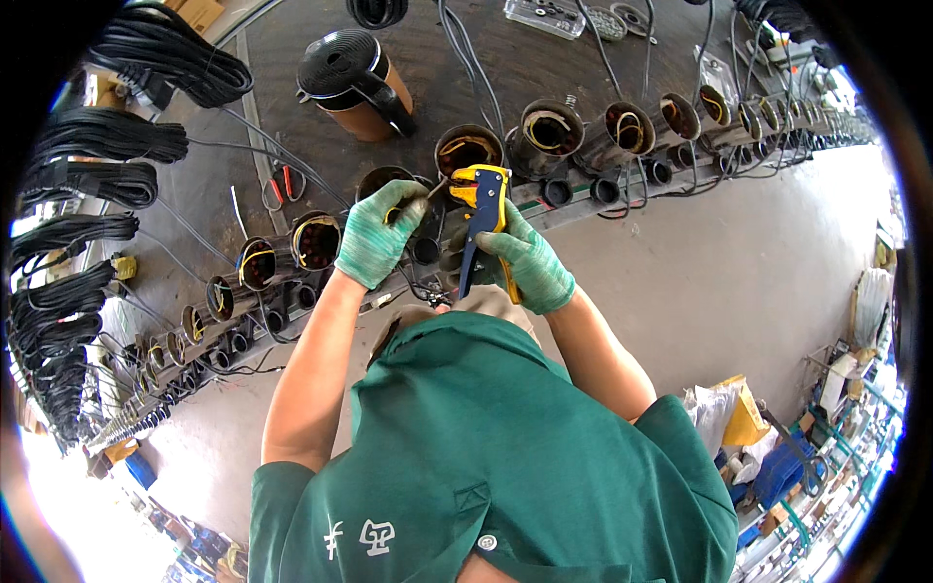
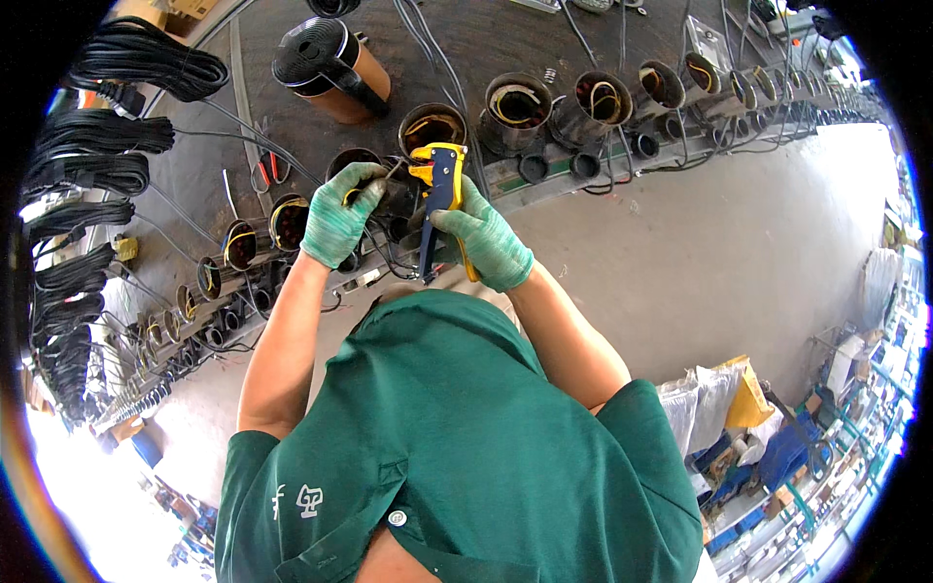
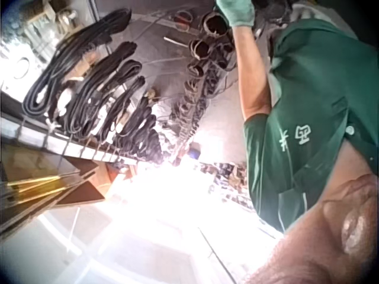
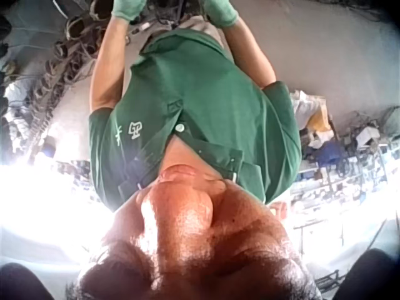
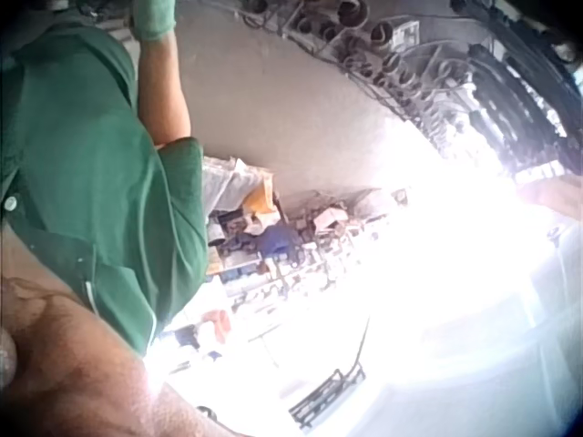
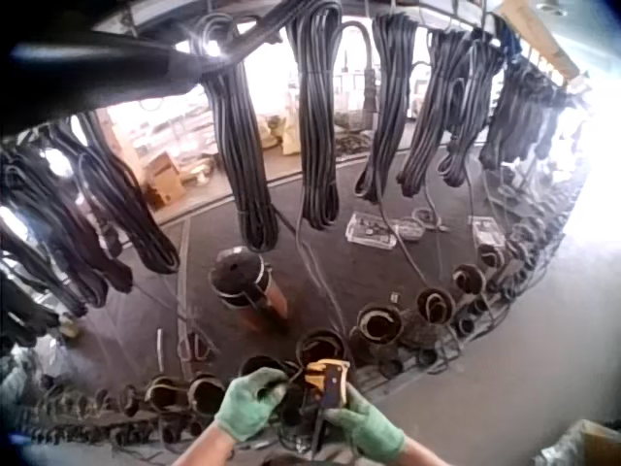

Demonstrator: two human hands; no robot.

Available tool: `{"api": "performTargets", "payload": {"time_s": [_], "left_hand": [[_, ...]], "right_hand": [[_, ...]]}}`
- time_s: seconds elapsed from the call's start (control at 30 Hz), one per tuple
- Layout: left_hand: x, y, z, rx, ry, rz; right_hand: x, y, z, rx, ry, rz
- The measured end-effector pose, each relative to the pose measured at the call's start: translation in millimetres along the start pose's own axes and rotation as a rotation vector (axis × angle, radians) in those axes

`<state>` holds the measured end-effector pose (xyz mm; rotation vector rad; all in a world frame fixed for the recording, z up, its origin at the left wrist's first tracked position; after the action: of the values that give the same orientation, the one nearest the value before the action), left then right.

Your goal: The person uses a yellow crimping tool to secure metal terminals onto the ends of black electrical wires. They repeatedly pick up wires, insert them into the tool, and crimp the connections while working at a bench with multiple wire coils.

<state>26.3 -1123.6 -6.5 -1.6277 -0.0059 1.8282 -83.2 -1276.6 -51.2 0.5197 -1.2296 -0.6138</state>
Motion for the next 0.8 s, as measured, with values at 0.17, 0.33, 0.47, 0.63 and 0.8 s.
{"api": "performTargets", "payload": {"time_s": [0.17, 0.33, 0.47, 0.63, 0.8], "left_hand": [[-5.0, 6.7, -0.5, 0.018, 0.159, -0.071], [-17.1, 12.9, 0.8, 0.042, 0.220, -0.243], [-23.2, 14.5, 2.7, 0.048, 0.310, -0.306], [-22.3, 17.7, 2.0, 0.073, 0.376, -0.357], [-18.0, 20.8, 1.6, 0.095, 0.420, -0.394]], "right_hand": [[-7.3, -7.9, 16.6, -0.060, 0.036, 0.018], [6.2, 11.9, 25.3, -0.026, 0.000, 0.078], [2.7, 10.5, 24.9, -0.022, -0.014, 0.192], [2.4, 5.5, 25.5, -0.037, -0.063, 0.349], [2.4, 6.6, 29.1, -0.058, -0.023, 0.460]]}}
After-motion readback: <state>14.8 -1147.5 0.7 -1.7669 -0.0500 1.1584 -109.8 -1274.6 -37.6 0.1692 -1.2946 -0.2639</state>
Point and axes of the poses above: each hand's wrist, its own z-axis away from the middle knuckle, its own y-axis out of the palm, x = y × z, the point moved 9 cm from there along -z, towards the middle knuckle, and after that the axes turned 11 degrees about -y, right-handed, at the moved point
